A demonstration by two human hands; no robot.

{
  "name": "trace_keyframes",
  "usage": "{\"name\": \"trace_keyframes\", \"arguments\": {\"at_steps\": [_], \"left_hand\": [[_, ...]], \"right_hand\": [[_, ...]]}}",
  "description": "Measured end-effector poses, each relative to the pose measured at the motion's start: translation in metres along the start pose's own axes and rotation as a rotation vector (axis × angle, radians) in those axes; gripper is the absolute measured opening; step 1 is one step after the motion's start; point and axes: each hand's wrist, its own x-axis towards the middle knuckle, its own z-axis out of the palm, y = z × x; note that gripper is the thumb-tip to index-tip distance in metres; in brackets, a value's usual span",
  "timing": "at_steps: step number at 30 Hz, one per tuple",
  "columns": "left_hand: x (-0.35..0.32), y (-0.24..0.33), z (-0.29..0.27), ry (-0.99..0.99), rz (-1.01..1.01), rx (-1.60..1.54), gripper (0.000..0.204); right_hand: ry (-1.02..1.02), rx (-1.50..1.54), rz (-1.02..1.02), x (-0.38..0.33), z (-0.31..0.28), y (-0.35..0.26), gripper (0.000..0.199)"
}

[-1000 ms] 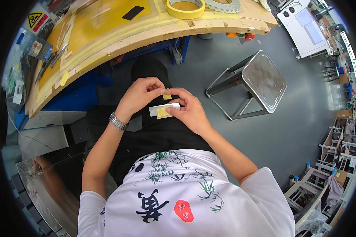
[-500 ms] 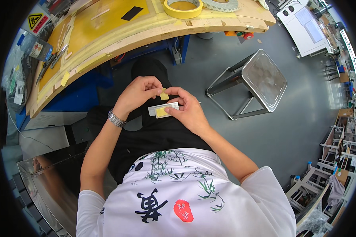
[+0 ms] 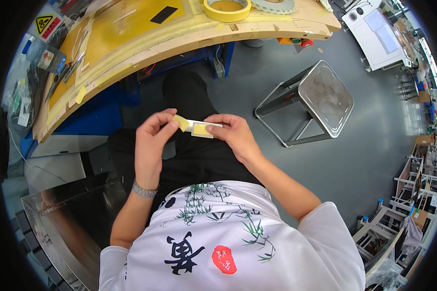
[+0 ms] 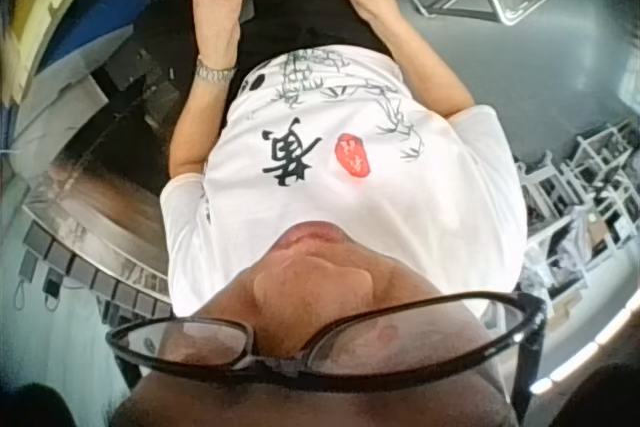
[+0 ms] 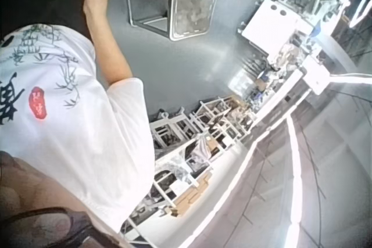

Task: The recorder peels double-sided adhesive tape and applies it to a small metal component, then attaches it to a leather strip.

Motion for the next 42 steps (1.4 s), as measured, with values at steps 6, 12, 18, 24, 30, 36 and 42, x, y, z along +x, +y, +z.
{"name": "trace_keyframes", "arguments": {"at_steps": [6,12,18,24,30,36,42], "left_hand": [[-0.022,-0.017,0.017,0.04,-0.068,-0.076,0.011],[-0.018,-0.02,0.024,0.064,-0.039,-0.006,0.009],[-0.019,-0.024,0.027,0.082,0.008,0.127,0.007],[-0.017,-0.024,0.03,0.09,0.03,0.198,0.005],[-0.017,-0.028,0.03,0.105,0.045,0.222,0.009],[-0.018,-0.031,0.032,0.107,0.133,0.379,0.008],[-0.017,-0.033,0.032,0.118,0.163,0.408,0.009]], "right_hand": [[0.048,0.062,0.074,-0.004,0.007,-0.002,0.034],[0.037,0.051,0.045,-0.009,0.013,0.0,0.033],[0.021,0.085,-0.017,-0.012,0.022,-0.003,0.03],[0.044,0.05,0.031,-0.012,0.02,-0.007,0.03],[0.033,0.087,-0.018,-0.014,0.024,-0.006,0.033],[0.021,0.107,-0.029,-0.015,0.027,-0.007,0.037],[0.019,0.069,-0.069,-0.013,0.028,-0.004,0.036]]}}
